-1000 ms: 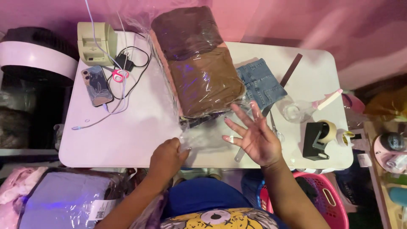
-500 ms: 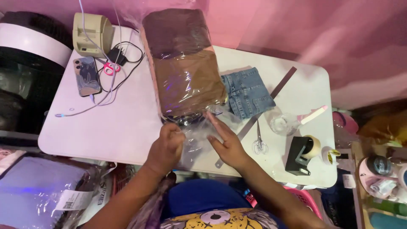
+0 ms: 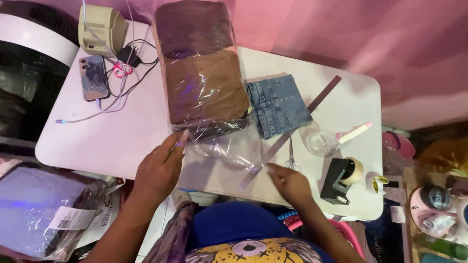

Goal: Packing folded clothes into a large plastic bag and sealing it using tape and a metal bar.

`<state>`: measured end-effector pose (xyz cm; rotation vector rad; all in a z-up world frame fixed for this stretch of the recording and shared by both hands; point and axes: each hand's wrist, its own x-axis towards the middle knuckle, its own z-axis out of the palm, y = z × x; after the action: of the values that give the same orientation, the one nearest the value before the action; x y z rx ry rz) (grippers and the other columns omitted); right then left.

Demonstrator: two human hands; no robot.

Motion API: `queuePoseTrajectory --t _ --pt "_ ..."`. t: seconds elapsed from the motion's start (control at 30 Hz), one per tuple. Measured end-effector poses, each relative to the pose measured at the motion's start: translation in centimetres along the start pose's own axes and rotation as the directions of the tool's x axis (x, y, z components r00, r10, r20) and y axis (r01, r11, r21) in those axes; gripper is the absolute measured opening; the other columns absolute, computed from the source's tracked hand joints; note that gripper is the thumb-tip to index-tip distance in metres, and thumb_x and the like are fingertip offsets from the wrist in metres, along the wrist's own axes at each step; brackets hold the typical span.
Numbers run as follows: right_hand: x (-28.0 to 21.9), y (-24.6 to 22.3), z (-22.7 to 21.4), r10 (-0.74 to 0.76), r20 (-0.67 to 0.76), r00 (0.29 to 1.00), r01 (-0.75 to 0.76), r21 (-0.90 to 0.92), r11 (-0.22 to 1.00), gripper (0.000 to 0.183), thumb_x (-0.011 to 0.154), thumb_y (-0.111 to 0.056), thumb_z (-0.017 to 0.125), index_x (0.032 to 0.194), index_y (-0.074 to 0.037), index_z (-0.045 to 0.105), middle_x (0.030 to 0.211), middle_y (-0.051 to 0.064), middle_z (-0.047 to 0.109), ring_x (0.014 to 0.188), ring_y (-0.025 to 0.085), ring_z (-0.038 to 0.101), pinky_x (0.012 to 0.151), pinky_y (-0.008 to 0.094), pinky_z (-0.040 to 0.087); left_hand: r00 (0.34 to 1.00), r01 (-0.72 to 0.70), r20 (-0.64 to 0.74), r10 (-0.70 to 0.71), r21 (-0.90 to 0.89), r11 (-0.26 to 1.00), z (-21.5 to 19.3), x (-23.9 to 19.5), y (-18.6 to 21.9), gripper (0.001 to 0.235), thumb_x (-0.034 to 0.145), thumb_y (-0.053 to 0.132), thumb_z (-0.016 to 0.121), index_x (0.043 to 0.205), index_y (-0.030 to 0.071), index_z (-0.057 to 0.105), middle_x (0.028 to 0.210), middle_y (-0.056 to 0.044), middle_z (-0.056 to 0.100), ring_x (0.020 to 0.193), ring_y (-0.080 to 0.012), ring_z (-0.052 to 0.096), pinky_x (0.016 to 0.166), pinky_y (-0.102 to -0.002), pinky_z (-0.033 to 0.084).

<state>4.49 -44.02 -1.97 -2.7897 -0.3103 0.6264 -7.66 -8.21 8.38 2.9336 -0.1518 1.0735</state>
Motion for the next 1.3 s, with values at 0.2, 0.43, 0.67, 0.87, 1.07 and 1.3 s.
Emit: queuePoseTrajectory --t 0.2,0.43,0.67,0.87,1.07,1.3 --pt "4.7 10.4 -3.2 0.435 -0.749 0.501 0.25 0.606 0.756 0.065 0.077 -0.002 0.091 0.119 -0.011 0.041 0.085 -0.001 0.04 0.076 0.016 0.051 0.068 0.021 0.044 1.0 -0.007 -0.002 0.007 -0.045 0.999 0.8 -0.9 -0.2 0.03 0.096 0.005 0.059 0.124 0.012 0.066 0.136 -0.008 0.061 0.079 -0.0284 0.063 0.059 -0.04 0.048" --pt "8.9 11.5 -6.8 0.359 -0.515 0.778 0.292 0.803 0.519 0.123 0.088 0.008 0.088 0.165 -0.026 -0.002 0.169 0.026 0.002 0.153 0.06 0.015 0.124 0.071 0.018 0.997 -0.02 0.077 0.026 -0.075 0.997 0.5 -1.9 2.1 0.043 0.097 0.0 0.05 0.131 0.024 0.062 0.141 -0.007 0.058 0.07 -0.0271 0.061 0.059 -0.04 0.05" --pt "9.6 6.3 -7.8 0.049 -0.73 0.682 0.54 0.547 0.639 0.072 0.084 0.012 0.067 0.146 -0.012 0.039 0.135 0.017 0.049 0.088 0.022 0.06 0.084 0.035 0.054 0.982 -0.008 0.187 0.025 -0.095 0.995 0.2 -3.8 3.2 0.052 0.094 0.0 0.052 0.139 0.025 0.055 0.15 -0.004 0.053 0.07 -0.0266 0.063 0.06 -0.039 0.054" --pt "-0.3 -4.6 -5.2 -0.447 -0.408 0.796 0.601 0.621 0.503 0.047 0.069 0.006 0.066 0.115 0.005 0.074 0.093 0.028 0.072 0.082 0.04 0.069 0.077 0.052 0.056 0.991 -0.03 0.129 0.03 0.0 1.0 1.1 -5.2 2.9 0.049 0.098 0.001 0.048 0.141 0.022 0.054 0.151 0.001 0.052 0.067 -0.0228 0.058 0.058 -0.034 0.051" --pt "-0.7 -10.9 1.8 -0.8 -0.081 0.595 0.669 0.602 0.437 0.039 0.085 -0.016 0.066 0.12 -0.003 0.074 0.119 0.022 0.075 0.111 0.044 0.07 0.093 0.055 0.056 0.992 -0.077 0.106 0.073 0.03 0.997 -0.3 -4.2 4.3 0.049 0.099 -0.003 0.046 0.142 0.018 0.053 0.149 -0.002 0.054 0.071 -0.0252 0.056 0.058 -0.035 0.049" --pt "5.6 -14.7 4.7 -0.351 -0.133 0.927 0.335 0.715 0.613 0.052 0.076 0.001 0.08 0.123 -0.013 0.067 0.106 0.006 0.079 0.105 0.023 0.075 0.098 0.031 0.058 0.984 -0.037 0.164 0.077 -0.231 0.972 0.1 -6.5 3.8 0.039 0.103 0.0 0.045 0.137 0.015 0.058 0.15 0.0 0.057 0.085 -0.03 0.059 0.066 -0.04 0.052"
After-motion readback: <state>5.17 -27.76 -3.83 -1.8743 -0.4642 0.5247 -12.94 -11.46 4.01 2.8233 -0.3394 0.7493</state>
